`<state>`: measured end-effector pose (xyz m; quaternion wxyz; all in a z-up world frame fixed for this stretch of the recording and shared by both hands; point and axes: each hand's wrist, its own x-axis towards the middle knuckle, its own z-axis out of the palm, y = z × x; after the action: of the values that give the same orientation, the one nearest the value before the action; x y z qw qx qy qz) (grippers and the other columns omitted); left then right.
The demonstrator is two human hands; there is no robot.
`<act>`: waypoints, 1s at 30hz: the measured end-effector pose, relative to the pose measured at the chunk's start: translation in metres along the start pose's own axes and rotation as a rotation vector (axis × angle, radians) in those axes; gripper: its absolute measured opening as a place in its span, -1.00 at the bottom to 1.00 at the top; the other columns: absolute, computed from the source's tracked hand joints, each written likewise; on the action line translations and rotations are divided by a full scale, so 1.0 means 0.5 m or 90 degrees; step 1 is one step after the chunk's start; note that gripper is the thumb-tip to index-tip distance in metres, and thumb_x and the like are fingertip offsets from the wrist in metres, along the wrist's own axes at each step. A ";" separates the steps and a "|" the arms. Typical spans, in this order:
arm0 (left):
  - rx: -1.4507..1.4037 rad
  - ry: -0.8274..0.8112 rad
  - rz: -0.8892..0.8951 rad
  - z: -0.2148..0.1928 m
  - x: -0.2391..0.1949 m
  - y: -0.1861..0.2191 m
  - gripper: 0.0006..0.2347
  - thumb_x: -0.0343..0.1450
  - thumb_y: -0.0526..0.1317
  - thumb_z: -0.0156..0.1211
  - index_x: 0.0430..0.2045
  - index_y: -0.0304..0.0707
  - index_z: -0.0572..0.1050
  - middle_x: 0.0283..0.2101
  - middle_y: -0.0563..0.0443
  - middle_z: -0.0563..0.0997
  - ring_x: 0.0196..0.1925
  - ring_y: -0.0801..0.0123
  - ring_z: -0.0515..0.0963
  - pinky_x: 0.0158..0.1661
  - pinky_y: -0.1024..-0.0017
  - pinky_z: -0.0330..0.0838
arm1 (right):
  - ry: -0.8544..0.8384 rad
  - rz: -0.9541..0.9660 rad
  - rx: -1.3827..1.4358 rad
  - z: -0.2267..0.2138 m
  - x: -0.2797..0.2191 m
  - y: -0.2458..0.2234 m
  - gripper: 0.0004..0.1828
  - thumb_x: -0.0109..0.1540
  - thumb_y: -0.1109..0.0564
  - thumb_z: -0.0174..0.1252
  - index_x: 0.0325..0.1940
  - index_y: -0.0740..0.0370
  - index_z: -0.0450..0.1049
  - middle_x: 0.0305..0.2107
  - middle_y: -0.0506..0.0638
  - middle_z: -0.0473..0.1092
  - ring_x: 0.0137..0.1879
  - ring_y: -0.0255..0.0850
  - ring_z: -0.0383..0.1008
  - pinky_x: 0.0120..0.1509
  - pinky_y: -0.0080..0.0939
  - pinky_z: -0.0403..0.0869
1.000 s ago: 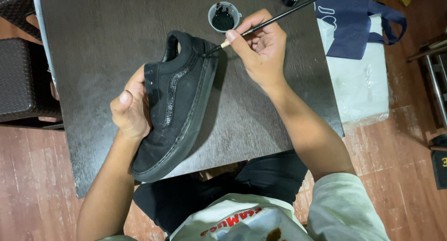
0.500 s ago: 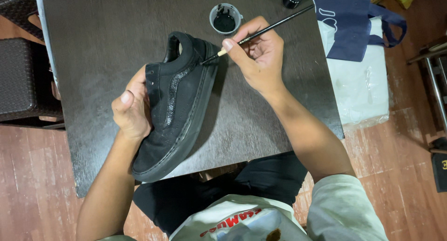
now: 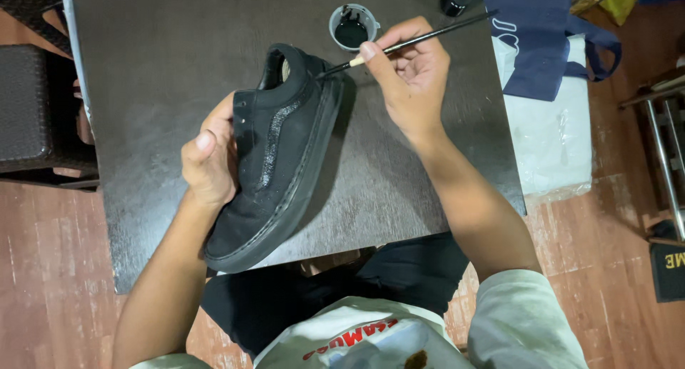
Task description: The person paints a black slip-on shoe with black paint using a small brush. They repeatedly dip the brush into a small container of paint and apply it to the shoe's upper and side panels.
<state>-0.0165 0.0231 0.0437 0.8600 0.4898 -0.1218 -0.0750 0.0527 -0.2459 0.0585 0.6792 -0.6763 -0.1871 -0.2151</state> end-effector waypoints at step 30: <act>0.023 -0.004 0.015 -0.015 0.002 -0.017 -0.36 0.32 0.27 0.18 0.01 -0.37 0.49 -0.16 0.08 0.57 -0.15 0.44 0.54 -0.10 0.48 0.36 | -0.078 -0.176 -0.401 -0.074 0.048 0.122 -0.93 0.44 0.25 0.36 -0.11 0.19 0.59 -0.20 -0.11 0.64 -0.49 -0.44 0.28 -0.41 -0.42 0.25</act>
<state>-0.0138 0.0246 0.0328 0.8516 0.5034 -0.1316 -0.0641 0.1047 -0.2841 0.0201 0.3893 -0.8324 -0.2422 -0.3114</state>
